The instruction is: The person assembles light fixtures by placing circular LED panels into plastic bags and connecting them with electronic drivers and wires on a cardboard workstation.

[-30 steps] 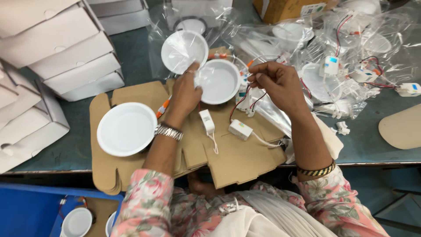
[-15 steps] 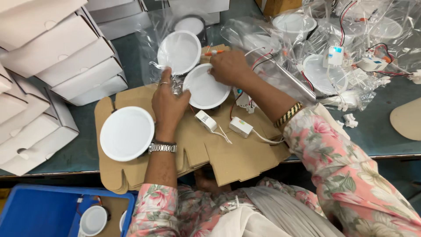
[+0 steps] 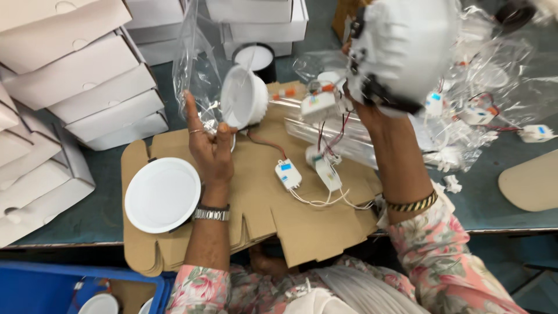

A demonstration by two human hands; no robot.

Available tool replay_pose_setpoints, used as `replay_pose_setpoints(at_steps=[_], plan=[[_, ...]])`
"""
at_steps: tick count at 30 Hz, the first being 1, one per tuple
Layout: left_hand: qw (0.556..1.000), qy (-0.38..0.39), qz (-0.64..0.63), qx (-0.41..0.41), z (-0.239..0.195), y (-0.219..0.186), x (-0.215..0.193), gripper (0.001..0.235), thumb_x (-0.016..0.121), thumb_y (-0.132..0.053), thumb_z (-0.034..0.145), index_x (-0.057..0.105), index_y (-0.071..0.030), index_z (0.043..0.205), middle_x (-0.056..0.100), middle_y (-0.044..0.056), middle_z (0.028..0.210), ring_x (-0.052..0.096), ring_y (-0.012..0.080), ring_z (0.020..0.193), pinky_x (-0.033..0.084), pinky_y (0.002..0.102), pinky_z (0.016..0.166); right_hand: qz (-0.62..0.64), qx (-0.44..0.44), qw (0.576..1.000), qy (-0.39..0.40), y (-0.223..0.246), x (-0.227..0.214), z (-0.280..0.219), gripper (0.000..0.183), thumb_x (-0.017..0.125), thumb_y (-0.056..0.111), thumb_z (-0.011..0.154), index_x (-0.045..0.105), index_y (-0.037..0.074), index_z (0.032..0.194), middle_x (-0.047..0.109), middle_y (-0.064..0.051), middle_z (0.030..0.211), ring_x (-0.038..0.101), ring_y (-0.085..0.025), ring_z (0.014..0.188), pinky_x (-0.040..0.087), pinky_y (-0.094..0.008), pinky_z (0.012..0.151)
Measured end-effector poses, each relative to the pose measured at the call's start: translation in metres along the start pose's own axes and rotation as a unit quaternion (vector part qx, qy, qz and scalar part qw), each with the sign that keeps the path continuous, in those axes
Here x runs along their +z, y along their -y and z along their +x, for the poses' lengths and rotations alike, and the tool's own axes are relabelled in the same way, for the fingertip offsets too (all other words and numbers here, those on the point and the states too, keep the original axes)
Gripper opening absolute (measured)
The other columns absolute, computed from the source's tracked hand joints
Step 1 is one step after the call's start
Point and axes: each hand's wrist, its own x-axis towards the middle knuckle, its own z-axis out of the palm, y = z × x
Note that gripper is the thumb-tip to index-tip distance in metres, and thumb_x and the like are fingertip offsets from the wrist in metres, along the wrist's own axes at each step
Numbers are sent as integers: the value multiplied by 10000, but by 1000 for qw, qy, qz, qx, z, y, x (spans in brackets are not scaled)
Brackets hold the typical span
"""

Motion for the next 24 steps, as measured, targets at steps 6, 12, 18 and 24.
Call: replay_pose_setpoints(at_steps=[6,12,18,24], plan=[[998,1,70,-4,-1,-1,4,872,686,-445,1018,257,-48,1665,375,168,1725,653,81,842,500,211,637,4,-61,998,4,50,-2,1,191,668,203,1093,628,17,1114,669,-126,975,645,-265,870,574,-396,780],[970,160,136,122,-12,-18,24,1084,835,-439,768,288,-54,1621,599,171,1317,692,336,1031,570,403,905,-162,5,987,10,57,-11,11,208,661,213,1103,628,11,1135,665,-118,983,631,-245,872,558,-373,780],[881,348,290,136,-32,-4,76,745,780,-456,761,583,-30,1339,632,205,1404,706,395,1006,554,451,898,-204,26,978,18,51,-17,-7,225,653,224,1114,629,4,1157,661,-111,991,617,-226,875,541,-351,780],[890,275,358,56,-5,3,69,392,725,-379,903,731,-1,1004,729,188,952,716,354,832,566,448,767,-218,11,975,33,66,-21,-50,243,645,234,1124,629,-2,1179,656,-103,999,603,-207,878,525,-329,780]])
